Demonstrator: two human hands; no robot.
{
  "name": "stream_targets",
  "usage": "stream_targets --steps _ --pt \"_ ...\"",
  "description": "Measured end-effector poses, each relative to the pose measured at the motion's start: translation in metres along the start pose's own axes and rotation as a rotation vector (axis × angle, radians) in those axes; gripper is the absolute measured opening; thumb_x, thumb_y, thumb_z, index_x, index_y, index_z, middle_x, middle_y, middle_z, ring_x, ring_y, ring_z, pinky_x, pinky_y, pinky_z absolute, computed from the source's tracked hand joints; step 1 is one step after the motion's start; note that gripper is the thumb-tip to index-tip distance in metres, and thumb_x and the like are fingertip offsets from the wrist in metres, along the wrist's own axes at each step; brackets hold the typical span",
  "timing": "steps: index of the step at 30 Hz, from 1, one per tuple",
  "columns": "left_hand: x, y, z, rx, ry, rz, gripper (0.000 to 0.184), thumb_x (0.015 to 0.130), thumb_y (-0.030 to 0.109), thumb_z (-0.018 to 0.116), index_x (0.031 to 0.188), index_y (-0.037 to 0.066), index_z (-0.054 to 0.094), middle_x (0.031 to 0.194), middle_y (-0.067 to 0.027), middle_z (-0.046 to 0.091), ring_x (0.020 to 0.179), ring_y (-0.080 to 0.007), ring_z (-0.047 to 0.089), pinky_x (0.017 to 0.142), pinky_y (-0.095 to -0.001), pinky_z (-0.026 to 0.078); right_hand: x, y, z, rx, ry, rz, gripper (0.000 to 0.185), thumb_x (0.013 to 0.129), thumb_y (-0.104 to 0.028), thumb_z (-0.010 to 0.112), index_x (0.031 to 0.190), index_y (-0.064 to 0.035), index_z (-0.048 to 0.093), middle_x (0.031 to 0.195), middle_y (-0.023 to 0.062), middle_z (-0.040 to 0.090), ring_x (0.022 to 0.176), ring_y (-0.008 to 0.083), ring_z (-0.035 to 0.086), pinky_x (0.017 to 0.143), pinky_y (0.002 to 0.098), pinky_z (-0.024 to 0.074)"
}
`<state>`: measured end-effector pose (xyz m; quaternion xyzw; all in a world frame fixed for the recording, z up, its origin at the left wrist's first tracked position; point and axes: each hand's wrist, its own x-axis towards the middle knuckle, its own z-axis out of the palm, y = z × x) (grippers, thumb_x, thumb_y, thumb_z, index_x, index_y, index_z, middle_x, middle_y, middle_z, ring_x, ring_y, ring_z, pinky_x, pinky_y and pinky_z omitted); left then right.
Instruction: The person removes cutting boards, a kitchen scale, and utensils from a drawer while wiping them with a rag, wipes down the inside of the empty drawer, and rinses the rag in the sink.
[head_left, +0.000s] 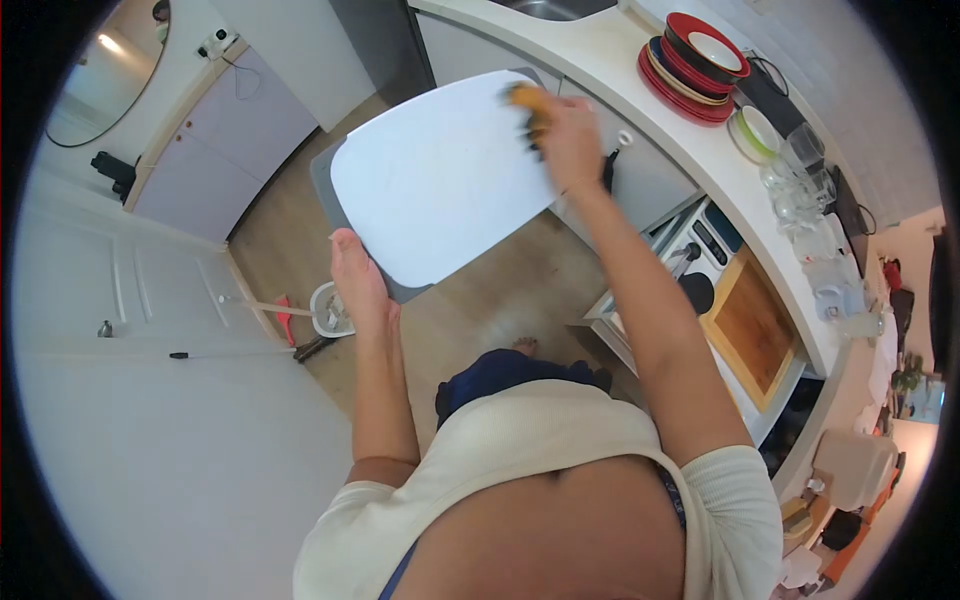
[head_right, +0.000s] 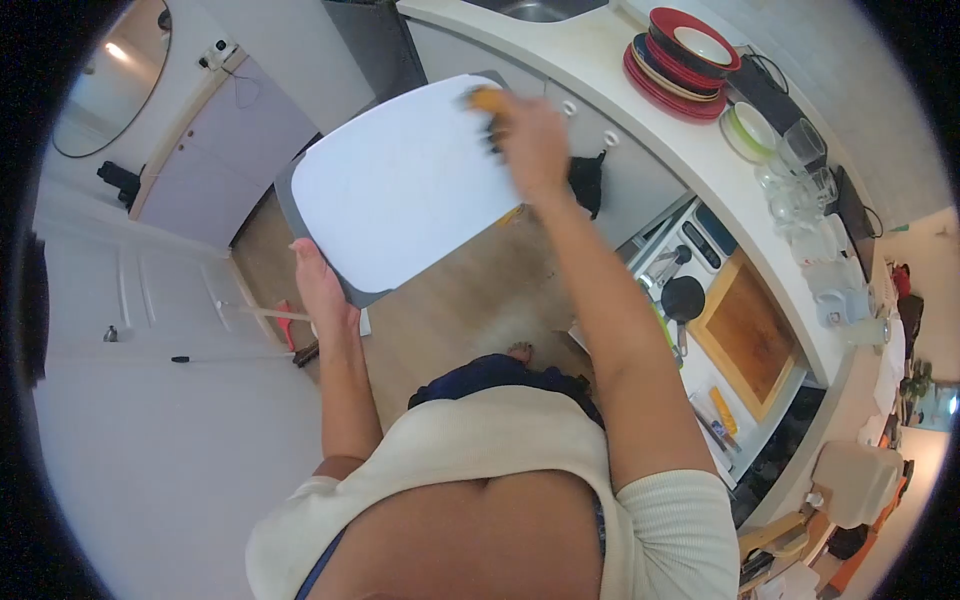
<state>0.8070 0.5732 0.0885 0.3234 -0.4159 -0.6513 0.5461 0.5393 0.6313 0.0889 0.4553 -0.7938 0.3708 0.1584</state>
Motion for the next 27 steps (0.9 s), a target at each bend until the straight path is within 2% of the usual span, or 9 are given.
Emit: stream_targets --steps 2,5,9,11,14,20,22,26,27 --pt "-0.001 -0.002 -0.005 0.190 0.028 -0.010 0.049 0.096 0.042 0.040 0.115 -0.002 0.049 0.110 -0.0103 0.056 0.100 -0.0161 0.053 0.087 -0.0300 0.043 0.011 0.078 0.022 -0.067 0.182 0.217 0.032 0.084 -0.011 0.049 0.115 -0.0157 0.058 0.093 0.0174 0.053 0.091 0.0320 0.054 0.079 0.0401 0.0455" --pt "0.003 -0.015 -0.014 0.173 -0.027 -0.045 0.047 0.097 0.041 0.038 0.114 -0.001 0.049 0.106 -0.0084 0.057 0.097 -0.0148 0.053 0.086 -0.0291 0.042 0.019 0.046 -0.003 0.106 0.346 0.161 0.030 0.083 -0.010 0.052 0.113 -0.0135 0.058 0.098 0.0181 0.051 0.093 0.0332 0.052 0.082 0.0399 0.0450" --pt "0.002 -0.022 0.005 0.170 -0.115 -0.083 0.054 0.097 0.045 0.033 0.123 -0.001 0.043 0.117 -0.0092 0.053 0.103 -0.0177 0.053 0.088 -0.0319 0.043 -0.006 -0.050 0.021 0.210 0.089 -0.050 0.034 0.078 -0.009 0.059 0.112 -0.0122 0.057 0.106 0.0137 0.050 0.096 0.0318 0.050 0.084 0.0405 0.0425" --pt "0.002 -0.022 0.011 0.109 -0.084 -0.120 0.033 0.099 0.029 0.036 0.108 0.000 0.051 0.096 -0.0040 0.056 0.089 -0.0118 0.052 0.080 -0.0275 0.043 -0.018 -0.100 0.009 0.277 -0.011 -0.129 0.039 0.077 -0.009 0.060 0.115 -0.0129 0.056 0.106 0.0118 0.050 0.098 0.0308 0.049 0.085 0.0390 0.0422" --pt "0.005 -0.024 0.008 0.086 -0.113 -0.161 0.045 0.097 0.040 0.035 0.116 0.001 0.049 0.106 -0.0067 0.056 0.097 -0.0160 0.054 0.084 -0.0310 0.045 -0.044 -0.144 -0.005 0.441 -0.191 -0.332 0.043 0.079 -0.013 0.057 0.122 -0.0157 0.055 0.109 0.0086 0.051 0.096 0.0282 0.050 0.084 0.0379 0.0426" --pt "0.003 -0.024 0.002 -0.122 -0.153 -0.192 0.055 0.096 0.047 0.030 0.124 0.001 0.043 0.115 -0.0104 0.054 0.102 -0.0213 0.055 0.088 -0.0357 0.046 -0.093 -0.104 -0.020 0.251 -0.324 -0.521 0.043 0.076 -0.015 0.059 0.119 -0.0187 0.057 0.108 0.0038 0.054 0.095 0.0272 0.052 0.080 0.0378 0.0441" --pt "0.001 -0.015 0.004 -0.263 -0.193 -0.209 0.058 0.096 0.048 0.028 0.127 0.000 0.041 0.119 -0.0118 0.052 0.105 -0.0228 0.054 0.090 -0.0366 0.045 -0.083 -0.063 -0.015 0.157 -0.076 -0.576 0.041 0.077 -0.017 0.059 0.118 -0.0187 0.057 0.108 0.0023 0.054 0.093 0.0283 0.052 0.078 0.0393 0.0443" --pt "-0.004 -0.008 0.004 -0.106 -0.154 -0.187 0.066 0.094 0.052 0.025 0.132 -0.002 0.035 0.132 -0.0149 0.042 0.115 -0.0257 0.047 0.096 -0.0381 0.040 -0.016 -0.016 -0.046 -0.025 0.281 0.040 0.030 0.083 -0.018 0.053 0.112 -0.0145 0.061 0.102 0.0079 0.059 0.090 0.0296 0.055 0.079 0.0408 0.0445" --pt "-0.004 -0.015 0.006 -0.088 -0.138 -0.186 0.066 0.094 0.052 0.026 0.131 -0.002 0.036 0.131 -0.0143 0.043 0.114 -0.0255 0.048 0.096 -0.0380 0.041 -0.014 -0.017 -0.048 -0.024 0.279 0.045 0.030 0.083 -0.018 0.053 0.112 -0.0145 0.061 0.102 0.0079 0.059 0.090 0.0296 0.055 0.079 0.0408 0.0445"
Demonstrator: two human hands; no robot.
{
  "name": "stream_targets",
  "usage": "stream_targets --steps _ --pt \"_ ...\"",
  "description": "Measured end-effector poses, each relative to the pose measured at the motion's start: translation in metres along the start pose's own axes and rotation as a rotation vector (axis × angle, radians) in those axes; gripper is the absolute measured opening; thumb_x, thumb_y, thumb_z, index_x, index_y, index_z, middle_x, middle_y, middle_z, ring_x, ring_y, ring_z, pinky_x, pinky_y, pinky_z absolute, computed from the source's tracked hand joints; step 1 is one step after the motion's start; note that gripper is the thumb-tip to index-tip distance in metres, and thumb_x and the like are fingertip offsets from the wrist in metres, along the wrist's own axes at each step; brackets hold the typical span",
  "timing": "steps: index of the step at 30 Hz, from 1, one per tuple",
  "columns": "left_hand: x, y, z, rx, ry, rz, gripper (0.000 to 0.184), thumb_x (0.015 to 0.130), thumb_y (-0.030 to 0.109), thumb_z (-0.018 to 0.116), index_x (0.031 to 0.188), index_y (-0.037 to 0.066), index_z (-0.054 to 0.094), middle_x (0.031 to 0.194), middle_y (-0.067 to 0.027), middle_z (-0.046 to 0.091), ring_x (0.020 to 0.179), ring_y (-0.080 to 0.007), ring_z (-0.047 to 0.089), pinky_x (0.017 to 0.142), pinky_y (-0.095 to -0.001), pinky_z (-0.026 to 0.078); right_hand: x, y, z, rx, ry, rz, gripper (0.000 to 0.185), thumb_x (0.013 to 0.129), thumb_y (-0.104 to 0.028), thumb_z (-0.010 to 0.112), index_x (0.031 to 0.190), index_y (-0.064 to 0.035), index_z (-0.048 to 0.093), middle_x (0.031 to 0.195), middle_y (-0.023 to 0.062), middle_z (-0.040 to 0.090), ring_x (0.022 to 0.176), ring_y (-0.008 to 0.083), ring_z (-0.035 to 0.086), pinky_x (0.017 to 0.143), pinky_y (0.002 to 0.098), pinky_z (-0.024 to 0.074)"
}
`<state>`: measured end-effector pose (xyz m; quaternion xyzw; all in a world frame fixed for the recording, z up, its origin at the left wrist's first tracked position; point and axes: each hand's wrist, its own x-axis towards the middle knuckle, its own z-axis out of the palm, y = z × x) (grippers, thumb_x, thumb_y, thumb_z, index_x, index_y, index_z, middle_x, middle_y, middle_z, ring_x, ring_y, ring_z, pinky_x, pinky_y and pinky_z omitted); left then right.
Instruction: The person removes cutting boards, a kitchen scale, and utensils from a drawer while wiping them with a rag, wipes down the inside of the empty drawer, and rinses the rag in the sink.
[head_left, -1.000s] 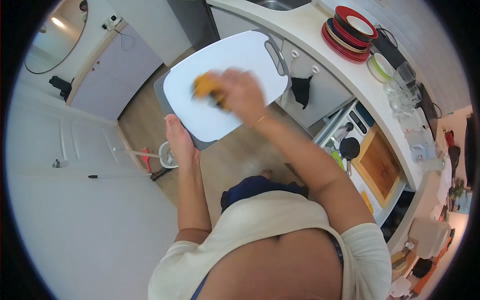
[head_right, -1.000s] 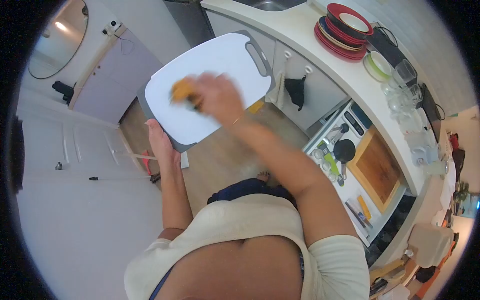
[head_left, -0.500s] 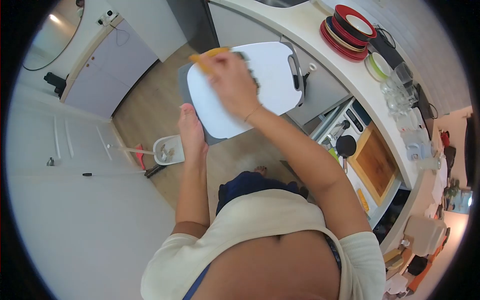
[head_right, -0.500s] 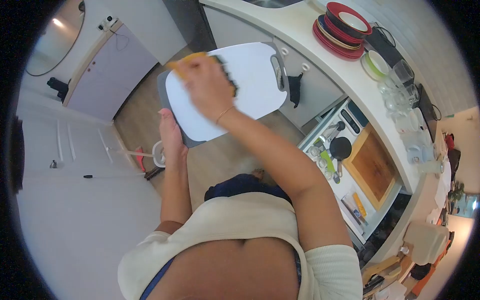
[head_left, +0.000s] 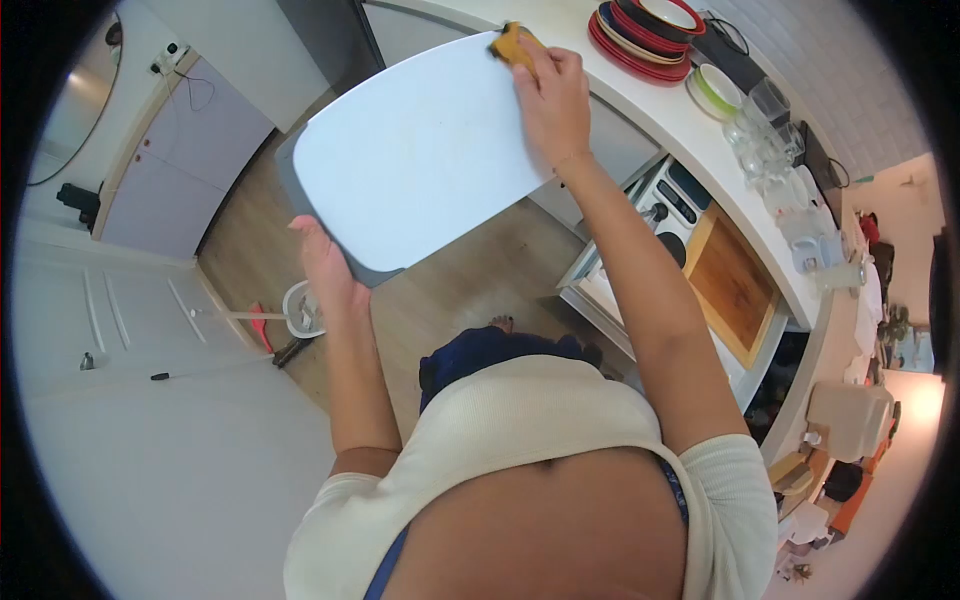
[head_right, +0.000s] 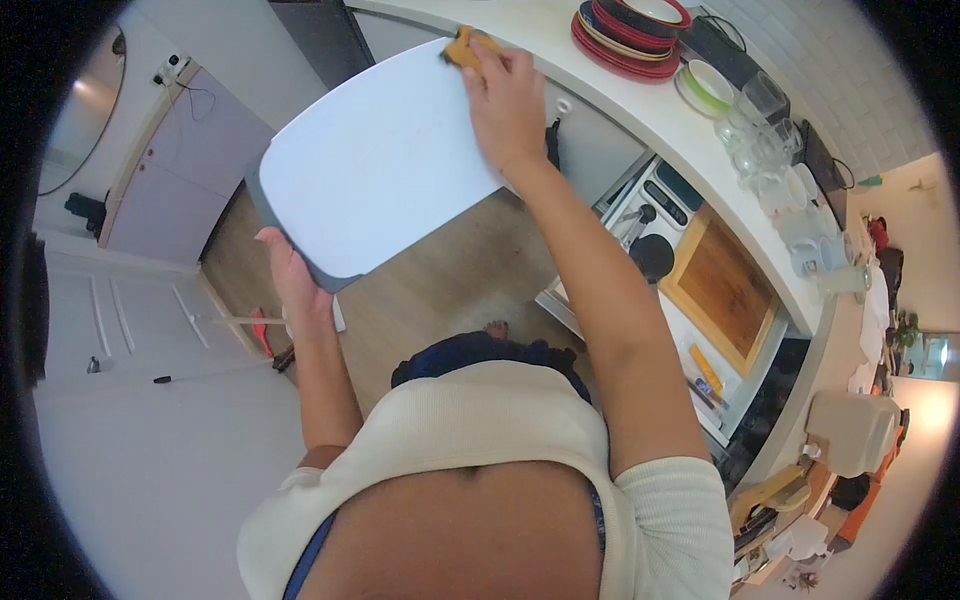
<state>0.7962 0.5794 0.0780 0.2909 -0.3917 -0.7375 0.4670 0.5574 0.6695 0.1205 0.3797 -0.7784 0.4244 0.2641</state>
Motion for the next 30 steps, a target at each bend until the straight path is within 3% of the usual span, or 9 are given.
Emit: stream_targets --steps 3,4,7,12,14,17,22,26,30 --pt "0.007 -0.013 0.012 -0.027 0.009 -0.012 0.065 0.094 0.053 0.027 0.129 -0.001 0.038 0.130 -0.0127 0.045 0.114 -0.0250 0.048 0.095 -0.0377 0.041 -0.019 -0.026 0.004 0.152 -0.234 -0.210 0.020 0.082 -0.021 0.053 0.098 -0.0120 0.062 0.092 0.0066 0.061 0.084 0.0244 0.060 0.071 0.0378 0.0483" --pt "0.009 -0.019 0.021 -0.082 0.016 -0.023 0.065 0.094 0.053 0.028 0.128 0.000 0.040 0.129 -0.0118 0.045 0.114 -0.0247 0.048 0.095 -0.0375 0.041 -0.045 -0.046 0.000 0.064 -0.273 -0.444 0.022 0.080 -0.023 0.054 0.097 -0.0143 0.063 0.091 0.0035 0.061 0.082 0.0220 0.060 0.068 0.0379 0.0487" --pt "0.016 -0.019 0.032 -0.136 0.019 -0.139 0.061 0.096 0.050 0.025 0.125 -0.001 0.042 0.124 -0.0098 0.050 0.109 -0.0218 0.051 0.093 -0.0354 0.042 -0.097 -0.067 -0.015 0.131 -0.394 -0.610 0.028 0.077 -0.018 0.055 0.103 -0.0199 0.062 0.092 0.0002 0.060 0.079 0.0226 0.058 0.068 0.0409 0.0477" --pt "0.028 -0.029 0.031 -0.146 -0.002 -0.093 0.064 0.096 0.050 0.025 0.135 -0.001 0.030 0.138 -0.0128 0.037 0.122 -0.0257 0.042 0.100 -0.0381 0.038 -0.055 0.039 -0.031 -0.045 -0.253 -0.242 0.037 0.075 -0.008 0.056 0.110 -0.0154 0.061 0.103 0.0077 0.057 0.088 0.0275 0.056 0.075 0.0380 0.0460" --pt "0.032 -0.031 0.034 -0.126 -0.010 -0.108 0.064 0.096 0.049 0.025 0.135 0.000 0.030 0.138 -0.0126 0.037 0.123 -0.0263 0.041 0.101 -0.0385 0.037 -0.033 0.099 -0.055 -0.170 -0.243 0.100 0.030 0.084 -0.017 0.052 0.113 -0.0110 0.059 0.104 0.0162 0.056 0.095 0.0343 0.052 0.084 0.0391 0.0429" --pt "0.052 -0.046 0.051 -0.135 -0.012 -0.141 0.060 0.097 0.046 0.020 0.136 0.001 0.031 0.139 -0.0124 0.036 0.124 -0.0273 0.039 0.103 -0.0403 0.035 -0.047 0.177 -0.093 -0.082 -0.255 0.430 0.030 0.086 -0.023 0.052 0.109 -0.0039 0.059 0.100 0.0171 0.057 0.096 0.0340 0.052 0.084 0.0397 0.0419" --pt "0.115 -0.100 0.116 -0.188 0.013 -0.222 0.058 0.098 0.045 0.016 0.135 0.004 0.034 0.141 -0.0108 0.035 0.126 -0.0275 0.037 0.104 -0.0438 0.034 -0.132 0.190 -0.164 0.223 -0.283 0.900 0.033 0.087 -0.023 0.057 0.110 0.0009 0.058 0.102 0.0140 0.060 0.096 0.0222 0.056 0.086 0.0308 0.0422" --pt "0.197 -0.163 0.155 -0.158 -0.003 -0.220 0.061 0.097 0.048 0.017 0.134 0.003 0.034 0.140 -0.0088 0.036 0.125 -0.0285 0.039 0.105 -0.0454 0.032 -0.178 0.186 -0.211 0.196 -0.100 1.015 0.032 0.088 -0.022 0.058 0.110 0.0007 0.058 0.098 0.0101 0.061 0.090 0.0168 0.057 0.082 0.0281 0.0437" --pt "0.278 -0.221 0.194 -0.130 -0.279 -0.209 0.057 0.098 0.042 0.015 0.132 0.002 0.037 0.132 -0.0122 0.047 0.121 -0.0289 0.045 0.101 -0.0441 0.039 -0.203 0.160 -0.281 0.244 0.109 1.284 0.028 0.090 -0.022 0.057 0.110 -0.0024 0.057 0.093 0.0048 0.061 0.082 0.0113 0.057 0.072 0.0259 0.0466"
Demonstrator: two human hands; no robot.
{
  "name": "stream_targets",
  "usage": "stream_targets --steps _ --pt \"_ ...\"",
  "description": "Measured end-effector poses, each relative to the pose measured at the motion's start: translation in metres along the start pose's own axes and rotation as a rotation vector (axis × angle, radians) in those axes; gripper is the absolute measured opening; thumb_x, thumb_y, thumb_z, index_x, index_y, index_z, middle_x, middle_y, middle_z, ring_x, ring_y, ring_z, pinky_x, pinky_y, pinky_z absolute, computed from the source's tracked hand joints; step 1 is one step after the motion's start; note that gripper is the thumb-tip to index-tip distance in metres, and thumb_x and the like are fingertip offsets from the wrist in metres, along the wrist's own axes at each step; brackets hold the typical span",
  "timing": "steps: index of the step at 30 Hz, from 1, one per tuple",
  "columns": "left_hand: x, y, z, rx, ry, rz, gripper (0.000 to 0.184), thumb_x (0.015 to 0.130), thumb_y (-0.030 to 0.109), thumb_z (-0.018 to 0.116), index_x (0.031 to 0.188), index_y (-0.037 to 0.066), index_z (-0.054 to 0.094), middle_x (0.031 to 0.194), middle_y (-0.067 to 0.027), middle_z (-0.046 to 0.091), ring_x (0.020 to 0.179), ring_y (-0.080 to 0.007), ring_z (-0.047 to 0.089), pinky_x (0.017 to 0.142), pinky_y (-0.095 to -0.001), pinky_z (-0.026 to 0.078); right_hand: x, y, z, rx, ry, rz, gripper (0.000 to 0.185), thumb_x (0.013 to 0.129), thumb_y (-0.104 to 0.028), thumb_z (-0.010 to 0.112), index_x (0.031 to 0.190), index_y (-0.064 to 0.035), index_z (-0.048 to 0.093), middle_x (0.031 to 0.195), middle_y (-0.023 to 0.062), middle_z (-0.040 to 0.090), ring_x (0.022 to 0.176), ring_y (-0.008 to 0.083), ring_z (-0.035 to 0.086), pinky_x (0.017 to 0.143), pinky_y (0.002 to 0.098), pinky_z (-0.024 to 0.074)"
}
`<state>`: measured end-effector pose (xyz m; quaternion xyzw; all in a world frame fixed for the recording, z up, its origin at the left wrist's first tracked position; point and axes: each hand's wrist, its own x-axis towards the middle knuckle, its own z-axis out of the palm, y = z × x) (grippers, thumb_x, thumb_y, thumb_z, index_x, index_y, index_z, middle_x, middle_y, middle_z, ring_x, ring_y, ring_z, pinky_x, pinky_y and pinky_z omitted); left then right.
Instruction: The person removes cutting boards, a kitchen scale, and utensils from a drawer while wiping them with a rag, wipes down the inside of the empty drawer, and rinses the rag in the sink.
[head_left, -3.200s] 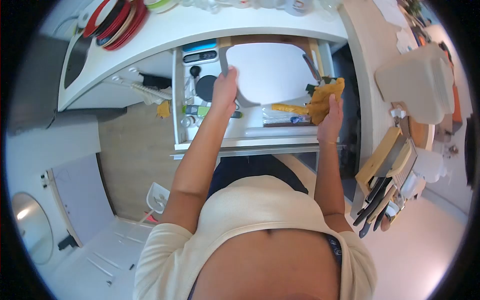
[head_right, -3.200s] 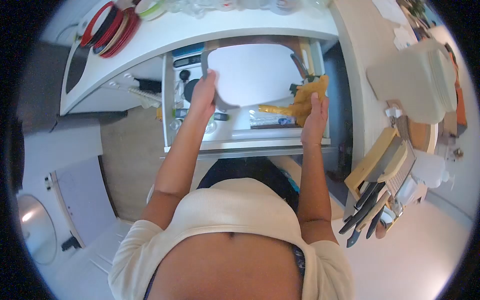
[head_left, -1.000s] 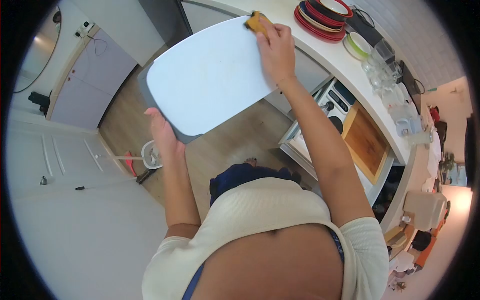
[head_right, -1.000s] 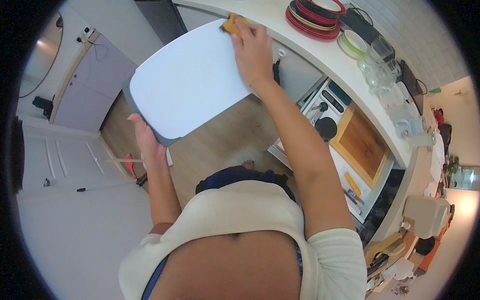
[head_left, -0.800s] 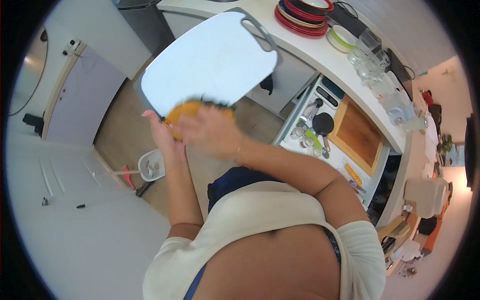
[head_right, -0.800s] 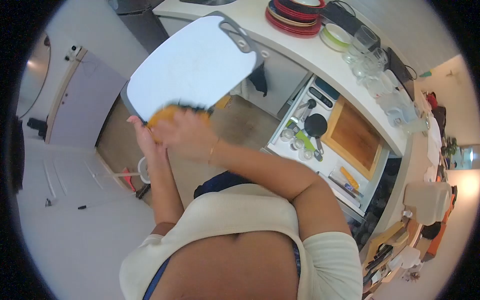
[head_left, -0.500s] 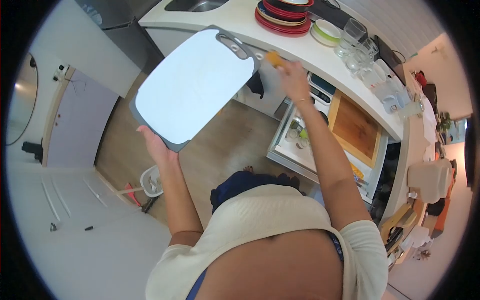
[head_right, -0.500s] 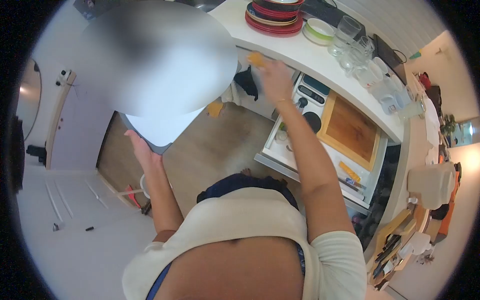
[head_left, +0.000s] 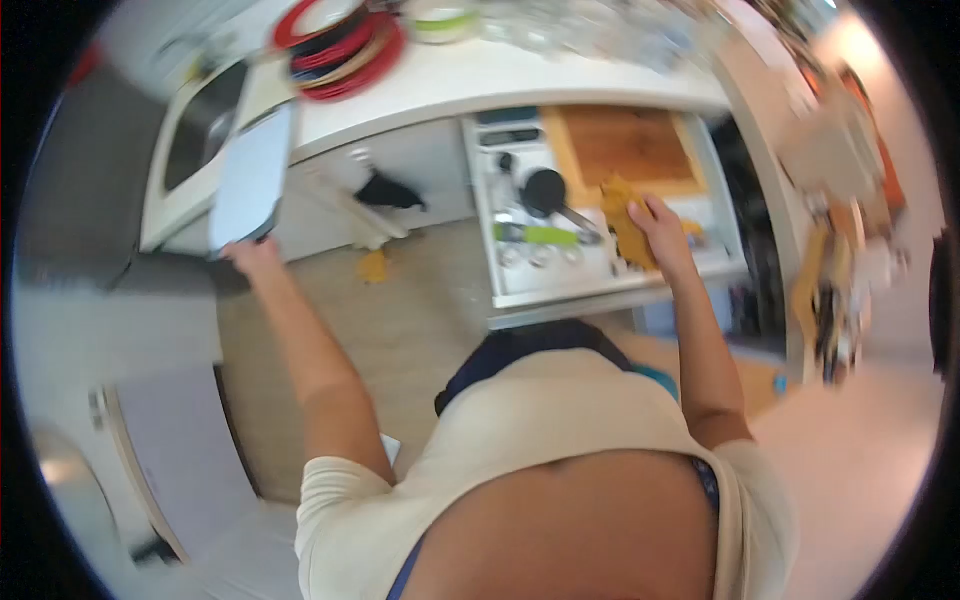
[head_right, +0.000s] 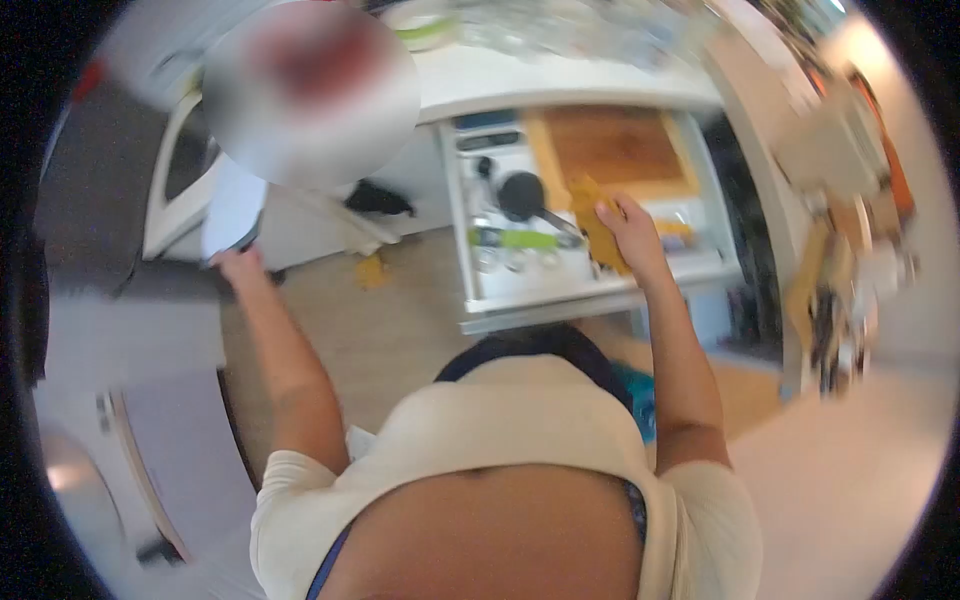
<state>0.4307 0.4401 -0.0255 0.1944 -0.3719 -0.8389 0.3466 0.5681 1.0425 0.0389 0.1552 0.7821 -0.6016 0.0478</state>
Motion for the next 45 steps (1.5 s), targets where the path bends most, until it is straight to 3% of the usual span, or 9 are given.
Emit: stream_targets --steps 9,13,16,20,23,32,37,44,45 --pt "0.069 -0.030 0.048 0.350 0.397 -0.526 0.053 0.088 0.036 0.042 0.131 0.006 0.040 0.139 -0.0120 0.036 0.126 -0.0266 0.034 0.102 -0.0479 0.028 -0.027 0.057 -0.105 0.596 0.455 0.033 0.025 0.094 -0.025 0.048 0.110 -0.0064 0.052 0.096 0.0070 0.063 0.081 0.0165 0.063 0.071 0.0298 0.0520" --pt "0.007 -0.055 0.072 0.640 0.279 -0.184 0.048 0.088 0.031 0.040 0.128 0.004 0.042 0.132 -0.0123 0.042 0.121 -0.0269 0.039 0.102 -0.0463 0.028 -0.018 0.066 -0.128 0.547 0.612 0.058 0.028 0.093 -0.027 0.049 0.111 -0.0050 0.054 0.099 0.0084 0.064 0.084 0.0173 0.063 0.072 0.0303 0.0520" --pt "-0.119 -0.119 0.110 0.708 -0.283 0.035 0.036 0.082 0.012 0.049 0.116 0.000 0.052 0.104 -0.0103 0.056 0.097 -0.0190 0.053 0.079 -0.0341 0.046 0.003 0.072 -0.140 0.615 0.529 0.137 0.026 0.093 -0.023 0.048 0.102 -0.0013 0.057 0.096 0.0093 0.064 0.083 0.0182 0.063 0.072 0.0300 0.0515" --pt "-0.316 -0.177 0.192 0.778 -0.898 -0.617 0.029 0.084 0.017 0.057 0.111 0.007 0.056 0.108 -0.0042 0.056 0.098 -0.0157 0.054 0.081 -0.0304 0.044 0.065 0.103 -0.145 0.761 0.305 0.397 0.027 0.089 -0.024 0.052 0.102 -0.0012 0.060 0.095 0.0105 0.065 0.082 0.0207 0.064 0.072 0.0320 0.0518" --pt "-0.366 -0.230 0.214 0.748 -0.852 -0.812 0.046 0.083 0.026 0.061 0.119 0.002 0.048 0.107 -0.0088 0.053 0.099 -0.0179 0.051 0.082 -0.0293 0.042 0.108 0.127 -0.159 0.801 0.313 0.442 0.029 0.087 -0.025 0.056 0.103 -0.0017 0.060 0.094 0.0106 0.065 0.081 0.0219 0.064 0.071 0.0342 0.0522" --pt "-0.376 -0.318 0.244 1.340 -0.647 -0.407 0.064 0.076 0.024 0.067 0.123 -0.008 0.039 0.125 -0.0239 0.037 0.113 -0.0346 0.045 0.097 -0.0380 0.035 0.177 0.181 -0.176 0.942 0.472 0.377 0.028 0.085 -0.023 0.059 0.105 -0.0035 0.059 0.096 0.0099 0.065 0.085 0.0228 0.064 0.073 0.0358 0.0528" --pt "-0.368 -0.336 0.241 1.090 -0.401 -0.781 0.077 0.072 0.020 0.070 0.129 -0.007 0.025 0.127 -0.0260 0.036 0.115 -0.0341 0.044 0.098 -0.0368 0.035 0.184 0.176 -0.184 1.229 0.417 0.281 0.027 0.088 -0.020 0.052 0.108 -0.0020 0.057 0.098 0.0109 0.064 0.086 0.0253 0.064 0.072 0.0373 0.0543" --pt "-0.371 -0.327 0.263 1.109 -0.203 -0.756 0.082 0.073 0.018 0.069 0.133 -0.005 0.018 0.129 -0.0228 0.038 0.118 -0.0311 0.042 0.098 -0.0405 0.035 0.184 0.194 -0.197 1.419 0.307 0.273 0.028 0.088 -0.024 0.051 0.106 -0.0037 0.059 0.097 0.0111 0.065 0.086 0.0265 0.064 0.073 0.0421 0.0537" --pt "-0.363 -0.326 0.261 1.062 -0.176 -0.819 0.066 0.079 0.018 0.063 0.129 -0.005 0.027 0.123 -0.0216 0.044 0.110 -0.0309 0.048 0.092 -0.0421 0.040 0.182 0.192 -0.198 1.423 0.304 0.271 0.028 0.088 -0.024 0.051 0.106 -0.0037 0.059 0.097 0.0111 0.065 0.086 0.0265 0.064 0.073 0.0421 0.0537"
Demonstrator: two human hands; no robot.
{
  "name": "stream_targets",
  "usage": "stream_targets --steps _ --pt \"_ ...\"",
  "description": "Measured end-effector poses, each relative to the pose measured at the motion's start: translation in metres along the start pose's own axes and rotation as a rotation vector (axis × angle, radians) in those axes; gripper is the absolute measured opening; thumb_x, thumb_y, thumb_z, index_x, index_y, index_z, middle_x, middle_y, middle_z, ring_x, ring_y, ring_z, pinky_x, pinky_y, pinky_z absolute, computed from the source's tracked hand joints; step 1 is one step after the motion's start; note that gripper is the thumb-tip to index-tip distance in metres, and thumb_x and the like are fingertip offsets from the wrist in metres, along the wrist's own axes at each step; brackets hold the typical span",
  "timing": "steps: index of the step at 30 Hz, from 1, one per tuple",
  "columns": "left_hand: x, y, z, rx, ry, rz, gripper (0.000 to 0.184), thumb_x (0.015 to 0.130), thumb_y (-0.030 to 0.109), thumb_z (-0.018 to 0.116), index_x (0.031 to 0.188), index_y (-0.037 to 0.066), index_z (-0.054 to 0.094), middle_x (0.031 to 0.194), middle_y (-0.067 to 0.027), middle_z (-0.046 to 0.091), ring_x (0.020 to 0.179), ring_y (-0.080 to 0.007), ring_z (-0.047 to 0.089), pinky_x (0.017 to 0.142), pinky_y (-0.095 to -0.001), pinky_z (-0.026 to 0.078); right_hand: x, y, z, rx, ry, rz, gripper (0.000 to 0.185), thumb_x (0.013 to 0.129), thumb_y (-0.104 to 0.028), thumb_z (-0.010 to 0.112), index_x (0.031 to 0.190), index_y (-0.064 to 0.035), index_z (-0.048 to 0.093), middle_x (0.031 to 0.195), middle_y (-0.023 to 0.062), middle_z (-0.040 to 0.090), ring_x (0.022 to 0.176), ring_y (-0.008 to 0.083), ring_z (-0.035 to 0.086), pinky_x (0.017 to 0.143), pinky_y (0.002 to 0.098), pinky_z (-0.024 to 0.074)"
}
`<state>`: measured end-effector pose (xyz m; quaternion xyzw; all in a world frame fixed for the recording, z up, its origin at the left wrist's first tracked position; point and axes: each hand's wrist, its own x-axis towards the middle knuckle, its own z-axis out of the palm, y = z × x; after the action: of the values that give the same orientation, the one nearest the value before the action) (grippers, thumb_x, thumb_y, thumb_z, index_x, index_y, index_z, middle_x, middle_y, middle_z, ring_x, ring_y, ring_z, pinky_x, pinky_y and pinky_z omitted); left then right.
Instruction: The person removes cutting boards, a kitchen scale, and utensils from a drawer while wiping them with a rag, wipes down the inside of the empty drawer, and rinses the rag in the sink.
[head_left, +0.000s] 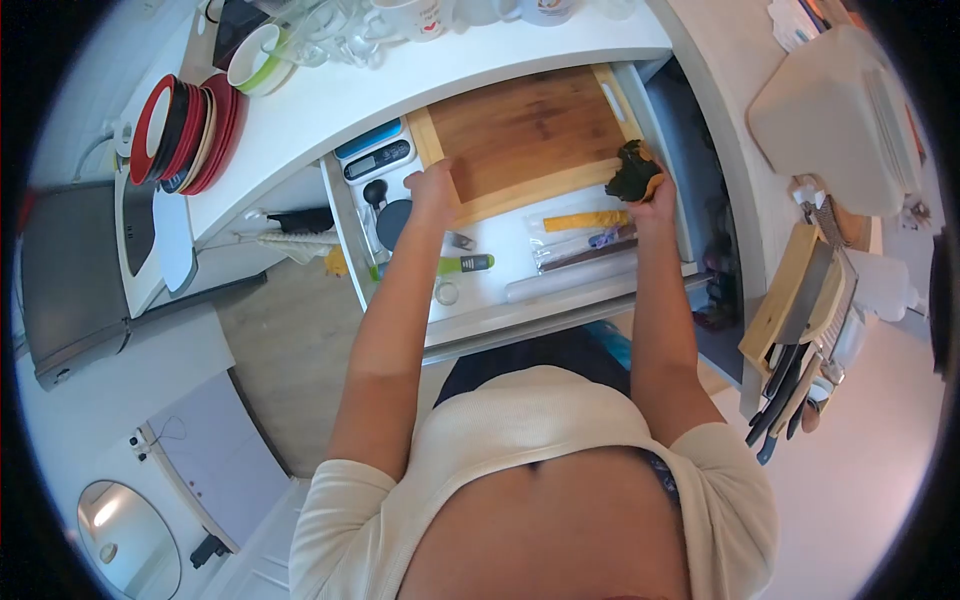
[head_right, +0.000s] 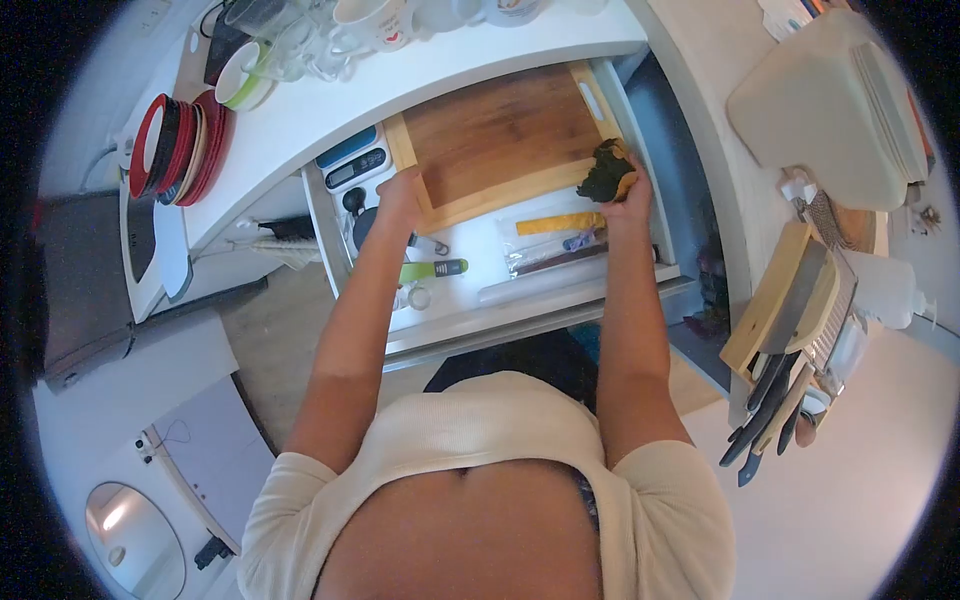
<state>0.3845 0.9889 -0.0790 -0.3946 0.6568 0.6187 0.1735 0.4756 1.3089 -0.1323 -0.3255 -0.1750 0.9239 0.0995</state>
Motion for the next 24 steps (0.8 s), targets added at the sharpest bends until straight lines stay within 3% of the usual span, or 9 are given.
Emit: stream_targets --steps 1,2,4,6,7,10,14,17,24 --pt "0.006 0.001 -0.006 -0.048 -0.027 -0.055 0.051 0.085 0.017 0.056 0.125 -0.005 0.036 0.116 -0.0204 0.051 0.103 -0.0307 0.054 0.087 -0.0438 0.046 -0.004 -0.002 0.002 -0.001 -0.013 0.007 0.028 0.088 -0.024 0.052 0.105 -0.0042 0.059 0.097 0.0105 0.065 0.086 0.0258 0.064 0.074 0.0414 0.0537" --pt "0.011 0.002 -0.012 -0.049 -0.027 -0.051 0.051 0.085 0.017 0.056 0.125 -0.005 0.036 0.116 -0.0204 0.051 0.103 -0.0307 0.054 0.087 -0.0438 0.046 -0.007 -0.003 0.005 -0.004 -0.026 0.014 0.027 0.088 -0.025 0.053 0.105 -0.0048 0.060 0.097 0.0099 0.065 0.086 0.0250 0.064 0.074 0.0407 0.0536" --pt "0.013 0.002 -0.024 -0.142 -0.306 0.027 0.036 0.090 0.013 0.045 0.120 -0.006 0.044 0.113 -0.0203 0.054 0.098 -0.0299 0.058 0.083 -0.0426 0.050 -0.007 -0.009 0.002 -0.089 -0.053 0.060 0.027 0.087 -0.025 0.055 0.106 -0.0055 0.060 0.098 0.0092 0.065 0.087 0.0241 0.064 0.074 0.0398 0.0535" --pt "0.012 0.007 -0.026 -0.119 -0.320 0.006 0.035 0.091 0.013 0.043 0.121 -0.007 0.044 0.113 -0.0203 0.055 0.099 -0.0299 0.058 0.083 -0.0420 0.050 -0.014 -0.009 0.006 -0.176 -0.081 0.113 0.028 0.087 -0.025 0.056 0.107 -0.0061 0.060 0.098 0.0085 0.065 0.087 0.0233 0.064 0.074 0.0389 0.0533" --pt "0.008 0.011 -0.028 -0.096 -0.339 -0.013 0.035 0.092 0.013 0.040 0.121 -0.007 0.043 0.113 -0.0203 0.055 0.099 -0.0299 0.058 0.083 -0.0415 0.051 -0.019 -0.009 0.012 -0.274 0.036 0.061 0.028 0.086 -0.024 0.058 0.108 -0.0057 0.060 0.098 0.0079 0.065 0.087 0.0224 0.064 0.074 0.0379 0.0529" --pt "0.011 0.001 -0.036 -0.087 -0.372 -0.028 0.034 0.090 0.014 0.044 0.114 -0.010 0.047 0.106 -0.0195 0.057 0.092 -0.0312 0.060 0.076 -0.0439 0.051 -0.054 -0.013 0.043 -0.469 0.144 -0.099 0.030 0.085 -0.021 0.060 0.108 -0.0028 0.059 0.098 0.0078 0.065 0.086 0.0213 0.064 0.072 0.0360 0.0523" --pt "-0.023 -0.003 -0.055 -0.035 -0.399 -0.043 0.035 0.094 0.016 0.041 0.118 -0.009 0.045 0.108 -0.0205 0.058 0.095 -0.0303 0.060 0.083 -0.0409 0.051 -0.089 -0.022 0.047 -0.547 0.154 -0.270 0.028 0.084 -0.016 0.059 0.104 0.0046 0.059 0.096 0.0106 0.065 0.081 0.0203 0.064 0.070 0.0320 0.0515" --pt "-0.054 -0.009 -0.078 -0.121 -0.582 -0.051 0.036 0.093 0.017 0.045 0.119 -0.007 0.044 0.107 -0.0191 0.058 0.093 -0.0267 0.061 0.081 -0.0378 0.052 -0.136 -0.026 0.061 -0.573 0.092 -0.382 0.027 0.084 -0.014 0.058 0.101 0.0069 0.059 0.092 0.0116 0.065 0.077 0.0192 0.065 0.068 0.0292 0.0513" --pt "-0.172 -0.039 -0.164 -0.312 -0.615 -0.028 0.037 0.091 0.017 0.051 0.120 -0.004 0.040 0.111 -0.0135 0.056 0.096 -0.0206 0.059 0.080 -0.0326 0.051 -0.245 -0.012 0.088 -0.749 0.152 -0.502 0.026 0.086 -0.016 0.056 0.104 0.0041 0.057 0.093 0.0096 0.064 0.077 0.0170 0.063 0.069 0.0278 0.0513"
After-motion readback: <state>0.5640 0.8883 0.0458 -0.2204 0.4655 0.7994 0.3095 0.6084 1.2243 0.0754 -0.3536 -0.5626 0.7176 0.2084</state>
